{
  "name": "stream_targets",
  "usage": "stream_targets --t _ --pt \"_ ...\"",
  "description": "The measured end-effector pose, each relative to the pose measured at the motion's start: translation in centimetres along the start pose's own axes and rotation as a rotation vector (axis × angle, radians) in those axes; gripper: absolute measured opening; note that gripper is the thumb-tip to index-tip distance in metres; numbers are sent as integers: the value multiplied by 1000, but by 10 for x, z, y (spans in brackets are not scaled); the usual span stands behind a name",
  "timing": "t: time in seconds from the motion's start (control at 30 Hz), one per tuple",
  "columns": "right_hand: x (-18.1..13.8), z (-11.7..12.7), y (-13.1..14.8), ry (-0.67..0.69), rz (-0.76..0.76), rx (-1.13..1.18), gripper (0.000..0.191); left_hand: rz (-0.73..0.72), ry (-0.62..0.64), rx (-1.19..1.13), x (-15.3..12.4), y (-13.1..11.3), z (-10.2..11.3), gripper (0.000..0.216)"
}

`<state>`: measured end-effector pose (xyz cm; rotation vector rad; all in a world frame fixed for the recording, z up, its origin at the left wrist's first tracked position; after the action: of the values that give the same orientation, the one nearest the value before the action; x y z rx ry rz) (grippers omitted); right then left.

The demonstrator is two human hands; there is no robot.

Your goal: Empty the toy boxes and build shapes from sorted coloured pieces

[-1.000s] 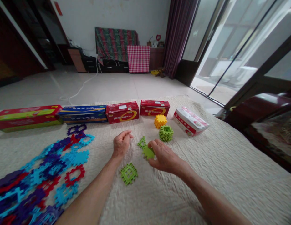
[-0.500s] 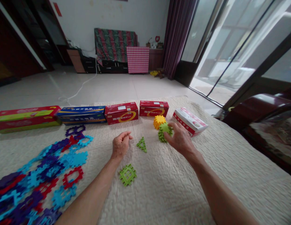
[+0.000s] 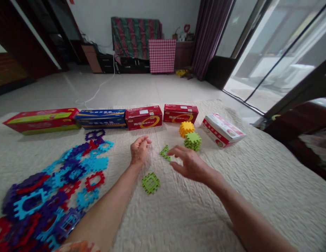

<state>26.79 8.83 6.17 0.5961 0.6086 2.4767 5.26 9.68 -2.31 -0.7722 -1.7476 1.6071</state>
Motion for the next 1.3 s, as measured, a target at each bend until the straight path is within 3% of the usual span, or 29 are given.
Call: stream_targets --t 0.1,0.27,0.53,0.67,0.83,0.93,1.1,1.3 --pt "-4 -30 28 218 176 139 35 19 -61 -68 4 0 3 30" --pt "-10 -54 48 333 246 144 43 25 -141 -152 8 -2 6 28" --pt "-7 -59 47 263 198 111 19 1 -89 -60 11 -1 5 30" --pt "-5 -49 35 221 16 152 20 8 -82 -20 11 1 5 33" --pt "-8 -49 26 230 -170 -49 21 -14 -65 -14 10 0 4 30" --pt "-10 -49 28 218 -153 -106 34 -16 -60 -1 9 -1 4 31" --pt "-13 -54 32 274 -88 -121 28 -18 -64 17 9 0 4 31" --pt "-9 -48 27 203 -95 -11 33 -12 -46 29 9 0 4 32"
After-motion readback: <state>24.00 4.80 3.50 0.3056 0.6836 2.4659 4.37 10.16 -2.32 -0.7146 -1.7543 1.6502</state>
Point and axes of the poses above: each hand's wrist, its own x-axis towards the middle knuckle, its own z-axis out of the back of the hand, y = z × x, the point moved 4 cm from there along x, towards the middle knuckle, and after that the axes turned 3 degrees about x, right-handed, at the moved point
